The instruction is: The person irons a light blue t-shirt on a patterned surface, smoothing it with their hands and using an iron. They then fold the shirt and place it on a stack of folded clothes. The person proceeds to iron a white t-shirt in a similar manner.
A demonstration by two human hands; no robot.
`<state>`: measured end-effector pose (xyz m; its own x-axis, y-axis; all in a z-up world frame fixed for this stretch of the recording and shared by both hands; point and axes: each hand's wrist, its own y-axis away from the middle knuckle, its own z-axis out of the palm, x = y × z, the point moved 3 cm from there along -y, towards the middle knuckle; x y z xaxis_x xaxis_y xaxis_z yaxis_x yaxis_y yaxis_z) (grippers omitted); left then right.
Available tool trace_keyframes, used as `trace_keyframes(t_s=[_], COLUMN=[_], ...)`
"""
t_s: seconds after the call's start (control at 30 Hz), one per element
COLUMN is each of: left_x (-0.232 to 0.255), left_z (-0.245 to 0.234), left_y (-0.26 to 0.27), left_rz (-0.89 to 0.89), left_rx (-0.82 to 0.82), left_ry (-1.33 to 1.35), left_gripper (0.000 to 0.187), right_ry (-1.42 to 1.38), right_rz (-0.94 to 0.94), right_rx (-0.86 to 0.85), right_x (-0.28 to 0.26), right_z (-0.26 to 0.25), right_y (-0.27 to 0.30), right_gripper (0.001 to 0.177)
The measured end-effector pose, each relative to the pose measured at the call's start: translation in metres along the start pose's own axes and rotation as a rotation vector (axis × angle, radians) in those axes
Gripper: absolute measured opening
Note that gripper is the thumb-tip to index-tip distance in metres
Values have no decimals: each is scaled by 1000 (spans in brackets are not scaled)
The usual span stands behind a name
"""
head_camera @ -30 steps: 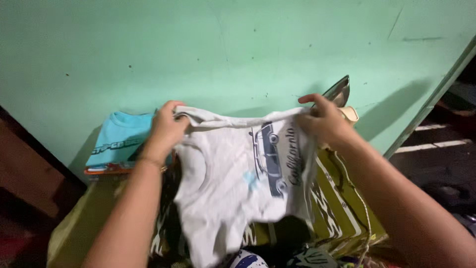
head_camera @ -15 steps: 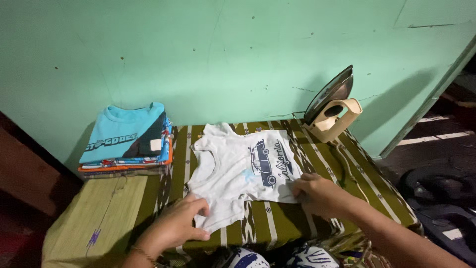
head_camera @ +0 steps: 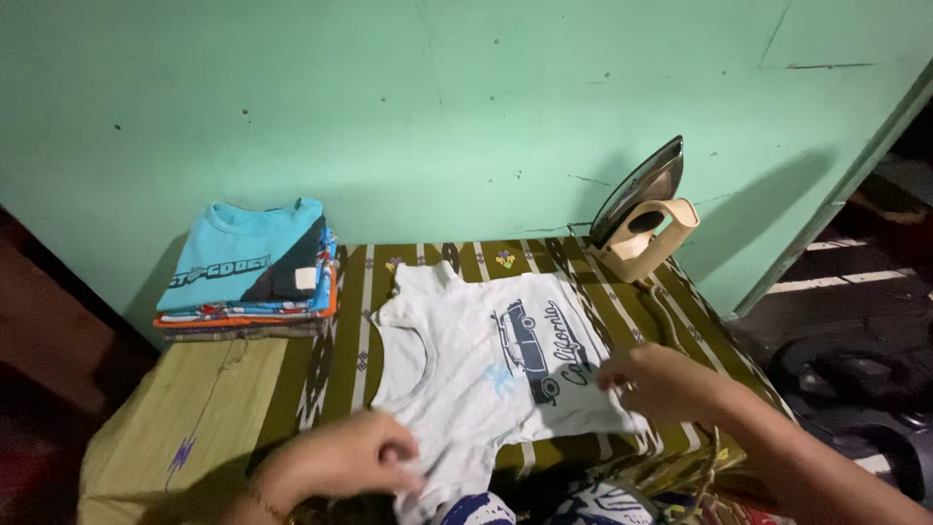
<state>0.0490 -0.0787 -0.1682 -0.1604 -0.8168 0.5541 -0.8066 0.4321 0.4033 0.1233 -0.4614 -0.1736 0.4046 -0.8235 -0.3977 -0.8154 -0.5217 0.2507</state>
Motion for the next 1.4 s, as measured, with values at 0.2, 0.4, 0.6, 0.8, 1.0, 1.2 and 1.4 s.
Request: trace_keyframes(t_s=[0.2, 0.4, 0.6, 0.8, 1.0, 1.2, 1.4], left_x=[0, -14, -22, 3, 66, 81, 103], left_z=[-33, -22, -27, -26, 34, 50, 58], left_y=[-103, -164, -159, -140, -116, -96, -77], left_rz=[369, -197, -212, -202, -21, -29, -102], left_rx=[845, 570, 492, 427, 174, 151, 12], left_ry=[-155, -432, -397, -432, -304, -325, -331], left_gripper=[35, 72, 76, 74, 86, 85, 84], right_ry=[-10, 206, 157, -510, -800, -585, -507], right_rz=[103, 249, 426, 364, 284, 101, 50], right_rx=[354, 241, 250, 1238, 1245, 1275, 1024], right_x=[-23, -28, 9, 68, 130, 165, 71], right_z=[3, 42, 29, -18, -58, -73, -116], right_y=[-101, -165, -155, -83, -78, -108, -67], right_gripper=[59, 91, 93, 47, 69, 49, 46])
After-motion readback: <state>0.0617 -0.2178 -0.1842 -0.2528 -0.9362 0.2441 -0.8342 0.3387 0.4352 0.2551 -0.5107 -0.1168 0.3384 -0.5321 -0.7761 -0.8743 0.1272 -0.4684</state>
